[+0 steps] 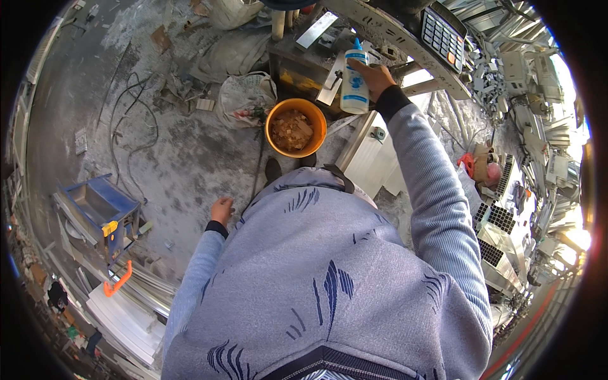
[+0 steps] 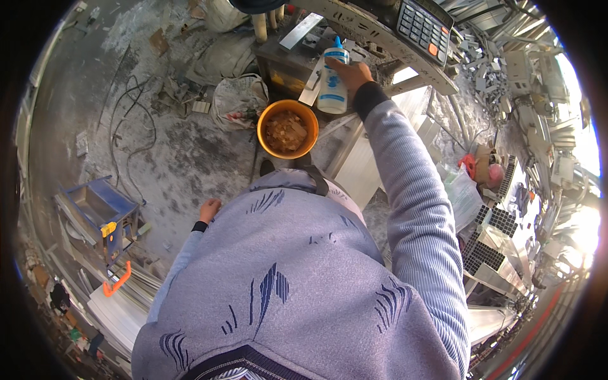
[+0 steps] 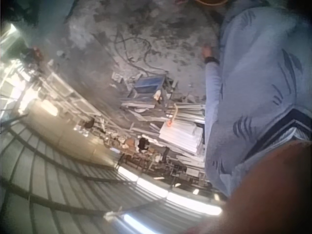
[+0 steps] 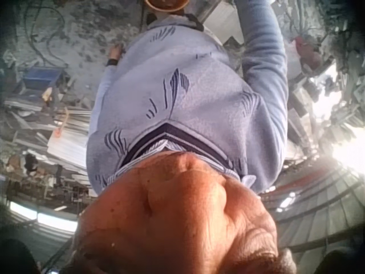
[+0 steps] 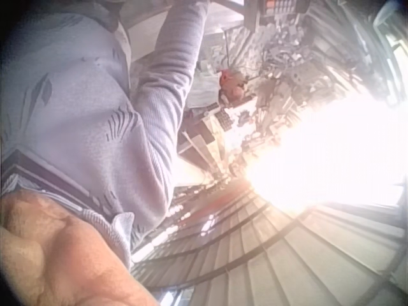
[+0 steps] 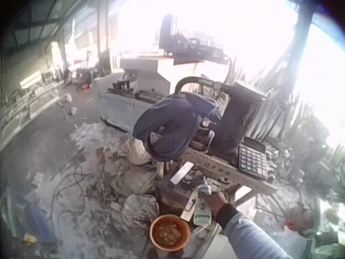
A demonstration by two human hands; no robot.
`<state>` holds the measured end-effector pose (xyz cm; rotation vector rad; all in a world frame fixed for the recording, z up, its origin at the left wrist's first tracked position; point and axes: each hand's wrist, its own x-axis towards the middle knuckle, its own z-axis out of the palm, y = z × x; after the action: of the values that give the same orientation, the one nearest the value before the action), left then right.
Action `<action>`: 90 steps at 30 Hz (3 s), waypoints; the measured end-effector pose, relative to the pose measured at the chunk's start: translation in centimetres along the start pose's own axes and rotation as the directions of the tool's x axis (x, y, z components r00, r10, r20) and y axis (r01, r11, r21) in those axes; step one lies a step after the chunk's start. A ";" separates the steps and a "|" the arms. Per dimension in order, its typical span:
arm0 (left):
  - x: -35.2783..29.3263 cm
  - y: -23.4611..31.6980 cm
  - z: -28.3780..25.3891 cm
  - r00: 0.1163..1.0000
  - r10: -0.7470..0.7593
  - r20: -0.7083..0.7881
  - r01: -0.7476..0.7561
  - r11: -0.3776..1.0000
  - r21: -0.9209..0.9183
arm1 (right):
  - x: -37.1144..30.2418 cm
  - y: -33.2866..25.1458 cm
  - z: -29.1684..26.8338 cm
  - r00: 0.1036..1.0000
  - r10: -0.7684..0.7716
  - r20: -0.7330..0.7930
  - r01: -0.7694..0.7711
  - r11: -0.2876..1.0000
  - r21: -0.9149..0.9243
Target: The person measures an aluminum profile with a tape measure, sets the cut length on a digital saw, applies lubricant, and cuts the profile. They repeat the process for a second profile, then wipe the cut ends with a cloth.
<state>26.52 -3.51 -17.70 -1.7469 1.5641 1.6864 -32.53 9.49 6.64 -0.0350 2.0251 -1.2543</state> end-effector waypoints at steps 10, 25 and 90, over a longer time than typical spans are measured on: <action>-0.7 -0.6 -1.3 0.999 0.047 -0.027 -0.048 0.998 -0.033 | 3.2 -0.4 7.1 0.986 0.063 -0.154 -0.003 0.933 0.361; -4.1 -0.9 -1.7 0.998 -0.063 -0.025 0.064 0.998 0.027 | 4.1 -1.4 11.1 0.951 0.107 -0.290 0.078 0.824 0.561; -18.1 36.5 8.5 0.394 0.881 -0.264 -0.786 0.471 0.400 | -11.4 -1.2 13.3 0.717 -0.571 0.399 0.582 0.806 0.108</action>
<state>-2.60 -2.20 11.98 -1.2834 3.1325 1.3194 -16.70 3.08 10.74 -0.9452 1.6905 -1.4339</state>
